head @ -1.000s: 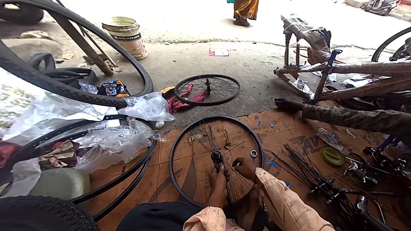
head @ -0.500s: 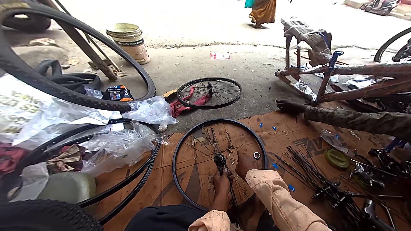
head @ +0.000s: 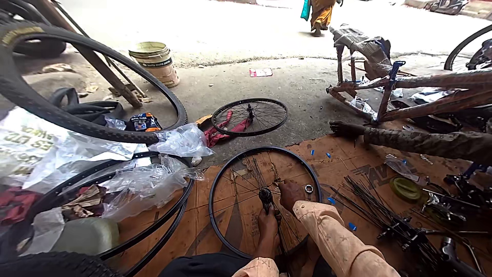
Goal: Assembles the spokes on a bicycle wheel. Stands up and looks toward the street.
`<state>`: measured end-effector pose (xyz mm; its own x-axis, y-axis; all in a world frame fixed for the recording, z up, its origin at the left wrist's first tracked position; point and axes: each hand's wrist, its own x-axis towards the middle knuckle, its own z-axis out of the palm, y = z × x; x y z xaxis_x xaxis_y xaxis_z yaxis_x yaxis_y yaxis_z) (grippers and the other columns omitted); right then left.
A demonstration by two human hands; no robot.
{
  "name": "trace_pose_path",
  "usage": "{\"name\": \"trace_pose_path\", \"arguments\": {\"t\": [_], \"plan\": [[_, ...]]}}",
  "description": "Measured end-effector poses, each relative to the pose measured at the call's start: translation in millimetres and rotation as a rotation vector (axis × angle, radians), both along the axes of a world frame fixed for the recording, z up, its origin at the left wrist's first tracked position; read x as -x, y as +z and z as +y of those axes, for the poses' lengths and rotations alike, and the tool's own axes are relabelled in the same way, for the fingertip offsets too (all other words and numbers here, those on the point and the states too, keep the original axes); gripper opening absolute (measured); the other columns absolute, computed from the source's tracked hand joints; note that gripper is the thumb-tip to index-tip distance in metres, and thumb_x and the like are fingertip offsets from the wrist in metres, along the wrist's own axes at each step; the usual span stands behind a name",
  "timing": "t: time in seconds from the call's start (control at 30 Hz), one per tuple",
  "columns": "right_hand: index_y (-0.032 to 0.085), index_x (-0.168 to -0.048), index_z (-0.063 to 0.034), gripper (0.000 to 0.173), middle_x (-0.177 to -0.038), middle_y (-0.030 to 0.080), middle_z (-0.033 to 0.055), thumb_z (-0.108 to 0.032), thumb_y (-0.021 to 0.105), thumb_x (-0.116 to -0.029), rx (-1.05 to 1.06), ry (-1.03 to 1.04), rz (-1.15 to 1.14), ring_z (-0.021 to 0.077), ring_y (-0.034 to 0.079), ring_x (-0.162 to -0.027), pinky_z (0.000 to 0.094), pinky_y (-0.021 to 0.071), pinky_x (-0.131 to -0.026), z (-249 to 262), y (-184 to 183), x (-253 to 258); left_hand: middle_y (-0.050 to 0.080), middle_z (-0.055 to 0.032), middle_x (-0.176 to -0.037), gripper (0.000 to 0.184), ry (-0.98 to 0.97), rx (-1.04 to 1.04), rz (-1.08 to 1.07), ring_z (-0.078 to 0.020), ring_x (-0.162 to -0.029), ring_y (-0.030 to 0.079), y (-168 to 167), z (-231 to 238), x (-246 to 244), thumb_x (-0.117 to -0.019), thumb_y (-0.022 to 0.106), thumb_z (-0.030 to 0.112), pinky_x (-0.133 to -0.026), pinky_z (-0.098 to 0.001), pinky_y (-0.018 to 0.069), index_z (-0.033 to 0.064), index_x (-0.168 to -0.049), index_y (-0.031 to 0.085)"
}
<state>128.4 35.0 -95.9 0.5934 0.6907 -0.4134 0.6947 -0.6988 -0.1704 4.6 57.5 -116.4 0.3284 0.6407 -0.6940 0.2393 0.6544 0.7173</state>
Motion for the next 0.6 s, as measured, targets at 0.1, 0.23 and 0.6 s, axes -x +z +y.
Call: {"name": "trace_pose_path", "arguments": {"t": [0.1,0.23,0.6], "plan": [[0.066,-0.126,-0.0105,0.036,-0.13,0.061,0.012,-0.024,0.062,-0.0922,0.05,0.003,-0.005,0.0318,0.056,-0.125,0.054,0.0473,-0.096,-12,18,9,0.065,-0.011,-0.084,0.022,-0.007,-0.002,-0.002,-0.0142,-0.061,0.06,-1,-1,0,-0.109,0.05,0.019,-0.055,-0.0262,0.05,-0.0017,-0.116,0.055],[0.067,-0.123,-0.012,0.031,-0.116,0.07,0.0154,-0.029,0.053,-0.101,0.035,-0.154,0.307,0.0345,0.066,-0.112,0.0593,0.0508,-0.094,-42,33,16,0.065,-0.0111,-0.085,0.022,0.0,0.0,-0.017,-0.0142,-0.061,0.061,0,-3,-2,-0.1092,0.05,0.018,-0.056,-0.0265,0.051,-0.002,-0.117,0.054],[0.073,-0.124,-0.0166,0.033,-0.117,0.073,0.0087,-0.03,0.052,-0.102,-0.102,-0.108,0.484,0.0245,0.067,-0.111,0.0507,0.0497,-0.099,-72,5,7,0.067,-0.0108,-0.085,0.023,-0.029,-0.009,0.011,-0.0136,-0.061,0.061,-1,-4,-6,-0.1092,0.05,0.018,-0.056,-0.0261,0.0508,-0.0018,-0.119,0.055]]}}
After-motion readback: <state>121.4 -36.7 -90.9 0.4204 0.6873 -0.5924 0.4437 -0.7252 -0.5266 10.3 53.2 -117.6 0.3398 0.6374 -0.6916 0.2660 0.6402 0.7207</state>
